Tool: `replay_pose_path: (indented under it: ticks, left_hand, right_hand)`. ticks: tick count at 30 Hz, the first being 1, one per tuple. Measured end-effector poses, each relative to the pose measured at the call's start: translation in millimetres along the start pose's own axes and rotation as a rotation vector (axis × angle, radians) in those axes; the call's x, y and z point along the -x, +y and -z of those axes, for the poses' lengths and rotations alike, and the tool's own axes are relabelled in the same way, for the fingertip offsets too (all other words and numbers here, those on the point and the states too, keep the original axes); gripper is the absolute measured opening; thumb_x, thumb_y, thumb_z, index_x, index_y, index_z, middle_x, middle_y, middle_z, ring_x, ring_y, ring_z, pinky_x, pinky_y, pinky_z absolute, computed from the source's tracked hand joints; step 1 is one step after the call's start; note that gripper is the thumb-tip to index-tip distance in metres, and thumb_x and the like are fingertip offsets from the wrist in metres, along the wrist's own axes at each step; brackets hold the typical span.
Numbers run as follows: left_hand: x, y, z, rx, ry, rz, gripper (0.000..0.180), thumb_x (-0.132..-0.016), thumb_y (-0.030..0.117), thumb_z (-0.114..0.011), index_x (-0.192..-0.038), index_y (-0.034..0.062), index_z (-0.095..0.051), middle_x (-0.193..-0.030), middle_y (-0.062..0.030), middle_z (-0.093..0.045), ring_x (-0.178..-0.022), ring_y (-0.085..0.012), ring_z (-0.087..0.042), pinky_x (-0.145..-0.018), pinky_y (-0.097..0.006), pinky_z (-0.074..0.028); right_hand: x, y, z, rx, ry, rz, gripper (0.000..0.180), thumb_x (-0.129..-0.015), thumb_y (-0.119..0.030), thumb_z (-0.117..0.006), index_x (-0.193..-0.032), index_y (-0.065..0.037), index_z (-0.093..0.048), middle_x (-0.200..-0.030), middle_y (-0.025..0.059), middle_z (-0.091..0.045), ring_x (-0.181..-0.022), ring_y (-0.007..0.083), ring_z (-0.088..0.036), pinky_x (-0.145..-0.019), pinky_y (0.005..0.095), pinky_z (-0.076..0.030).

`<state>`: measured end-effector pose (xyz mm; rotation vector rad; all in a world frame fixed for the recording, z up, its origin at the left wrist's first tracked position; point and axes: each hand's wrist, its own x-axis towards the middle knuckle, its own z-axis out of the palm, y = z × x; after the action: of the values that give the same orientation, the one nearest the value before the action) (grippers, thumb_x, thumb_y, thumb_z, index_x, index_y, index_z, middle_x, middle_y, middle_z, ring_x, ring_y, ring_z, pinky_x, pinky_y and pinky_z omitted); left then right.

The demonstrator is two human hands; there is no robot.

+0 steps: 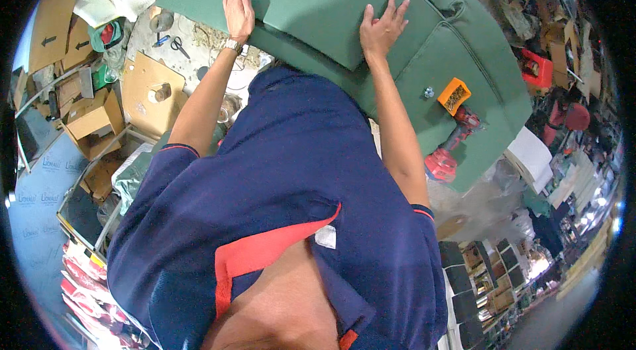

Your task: The person assembles a green upholstered furniture piece by attaching a hinged lid to a storage compartment. They use a cordless drill to drive screws into the hinge, repeatedly opening and closing the lid to check alignment and fit.

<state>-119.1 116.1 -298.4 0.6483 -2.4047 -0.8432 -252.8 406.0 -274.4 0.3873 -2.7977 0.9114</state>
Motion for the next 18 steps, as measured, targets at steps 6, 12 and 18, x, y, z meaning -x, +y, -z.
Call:
replay_pose_path:
  ticks: [6, 12, 18]
  left_hand:
    - [-25, 3, 5, -0.104, 0.094, 0.033, 0.041, -0.096, 0.034, -0.054, -0.13, 0.0109, -0.055, -0.127, -0.0121, -0.055, -0.121, -0.0315, -0.048, -0.103, -0.047, -0.035]
    - [-90, 17, -9, -0.061, -0.18, -0.204, 0.041, -0.094, 0.035, -0.06, -0.127, 0.0107, -0.058, -0.128, -0.0114, -0.058, -0.119, -0.0308, -0.052, -0.101, -0.044, -0.038]
    - [-115, 96, -67, -0.001, -0.462, -0.546, 0.036, -0.09, 0.03, -0.065, -0.12, 0.0089, -0.063, -0.121, -0.0106, -0.061, -0.115, -0.0297, -0.054, -0.1, -0.042, -0.04]
  right_hand:
    - [-34, 44, 25, -0.151, 0.037, 0.005, 0.052, -0.101, -0.034, -0.045, -0.138, 0.001, -0.046, -0.149, 0.0259, -0.037, -0.139, 0.0398, -0.035, -0.114, 0.0519, -0.026]
    - [-73, 82, 28, 0.204, 0.055, 0.162, 0.044, -0.098, -0.028, -0.05, -0.136, -0.005, -0.05, -0.147, 0.0193, -0.042, -0.137, 0.0365, -0.039, -0.113, 0.0517, -0.03]
    - [-65, 78, 26, 0.288, 0.045, 0.084, 0.043, -0.094, -0.027, -0.055, -0.133, -0.008, -0.053, -0.148, 0.0143, -0.043, -0.138, 0.0322, -0.038, -0.114, 0.0492, -0.029]
